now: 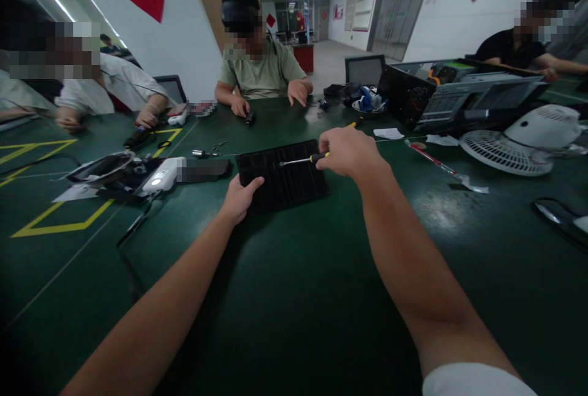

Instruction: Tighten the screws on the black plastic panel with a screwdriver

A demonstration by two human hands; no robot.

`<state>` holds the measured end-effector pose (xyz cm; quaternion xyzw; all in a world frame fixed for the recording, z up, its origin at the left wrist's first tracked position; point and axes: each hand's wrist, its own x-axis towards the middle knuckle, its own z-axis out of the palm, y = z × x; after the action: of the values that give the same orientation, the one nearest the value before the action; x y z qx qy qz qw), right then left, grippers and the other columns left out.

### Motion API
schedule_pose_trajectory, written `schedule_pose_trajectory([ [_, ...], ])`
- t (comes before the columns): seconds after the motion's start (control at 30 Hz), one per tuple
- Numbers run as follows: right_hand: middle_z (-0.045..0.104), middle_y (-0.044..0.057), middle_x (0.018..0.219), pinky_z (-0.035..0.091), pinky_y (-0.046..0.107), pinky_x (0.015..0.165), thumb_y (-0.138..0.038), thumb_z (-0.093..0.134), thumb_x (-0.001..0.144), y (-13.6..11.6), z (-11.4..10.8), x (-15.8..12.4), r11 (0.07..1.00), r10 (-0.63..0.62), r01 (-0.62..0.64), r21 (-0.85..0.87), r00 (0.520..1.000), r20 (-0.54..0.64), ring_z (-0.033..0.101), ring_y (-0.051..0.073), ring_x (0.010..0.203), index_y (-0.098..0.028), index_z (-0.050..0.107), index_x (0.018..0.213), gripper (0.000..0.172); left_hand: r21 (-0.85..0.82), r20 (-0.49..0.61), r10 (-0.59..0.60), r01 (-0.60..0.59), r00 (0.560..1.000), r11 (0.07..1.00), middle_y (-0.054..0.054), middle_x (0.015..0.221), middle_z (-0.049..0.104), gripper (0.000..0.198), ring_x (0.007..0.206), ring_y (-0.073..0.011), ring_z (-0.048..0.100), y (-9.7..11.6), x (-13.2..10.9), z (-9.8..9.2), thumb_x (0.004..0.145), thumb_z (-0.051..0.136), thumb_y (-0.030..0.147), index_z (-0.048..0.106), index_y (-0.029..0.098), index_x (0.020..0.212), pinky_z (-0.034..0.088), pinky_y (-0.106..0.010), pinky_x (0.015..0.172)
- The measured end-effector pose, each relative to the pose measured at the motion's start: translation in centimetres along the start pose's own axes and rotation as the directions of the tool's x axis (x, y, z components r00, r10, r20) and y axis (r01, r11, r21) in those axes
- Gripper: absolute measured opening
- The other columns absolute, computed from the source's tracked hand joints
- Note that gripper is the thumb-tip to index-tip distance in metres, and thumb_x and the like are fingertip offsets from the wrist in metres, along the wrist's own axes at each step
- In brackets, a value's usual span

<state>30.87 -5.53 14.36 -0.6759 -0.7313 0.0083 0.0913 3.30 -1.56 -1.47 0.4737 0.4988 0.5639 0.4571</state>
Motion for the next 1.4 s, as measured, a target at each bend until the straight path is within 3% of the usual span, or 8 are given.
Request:
schedule_pose_trajectory([
  [0.4, 0.076, 0.008, 0.109, 0.049, 0.042, 0.08, -0.041, 0.083, 0.078, -0.3, 0.2, 0.1, 1.0, -0.02, 0.02, -0.011, 0.999, -0.028, 0.068, 0.032, 0.101, -0.027, 0.077, 0.101, 0.027, -0.004, 0.012, 0.0, 0.0, 1.0, 1.0, -0.011, 0.114, 0.078, 0.039, 0.109, -0.0305, 0.074, 0.0, 0.1, -0.1, 0.074, 0.085, 0.028, 0.072, 0.019, 0.11, 0.056, -0.053, 0.105],
  [0.63, 0.076, 0.008, 0.107, 0.048, 0.044, 0.082, -0.043, 0.079, 0.081, 0.0, -0.1, -0.2, 1.0, -0.001, 0.002, 0.008, 0.992, -0.128, 0.068, 0.033, 0.102, -0.029, 0.077, 0.101, 0.025, -0.002, 0.011, -0.006, 0.006, 1.0, 1.0, -0.011, 0.114, 0.078, 0.039, 0.11, -0.0302, 0.074, 0.1, 0.0, -0.2, 0.074, 0.085, 0.028, 0.072, 0.019, 0.11, 0.056, -0.052, 0.105],
  [1.4, 0.077, 0.007, 0.107, 0.049, 0.042, 0.08, -0.034, 0.083, 0.078, 0.0, 0.9, 0.3, 0.999, -0.028, 0.024, -0.039, 0.993, -0.119, 0.069, 0.031, 0.099, -0.028, 0.078, 0.103, 0.026, 0.024, 0.009, 0.009, -0.01, 1.0, 1.0, -0.011, 0.113, 0.078, 0.038, 0.107, -0.0294, 0.075, 0.4, -0.2, 0.0, 0.075, 0.084, 0.028, 0.071, 0.018, 0.11, 0.056, -0.052, 0.105],
])
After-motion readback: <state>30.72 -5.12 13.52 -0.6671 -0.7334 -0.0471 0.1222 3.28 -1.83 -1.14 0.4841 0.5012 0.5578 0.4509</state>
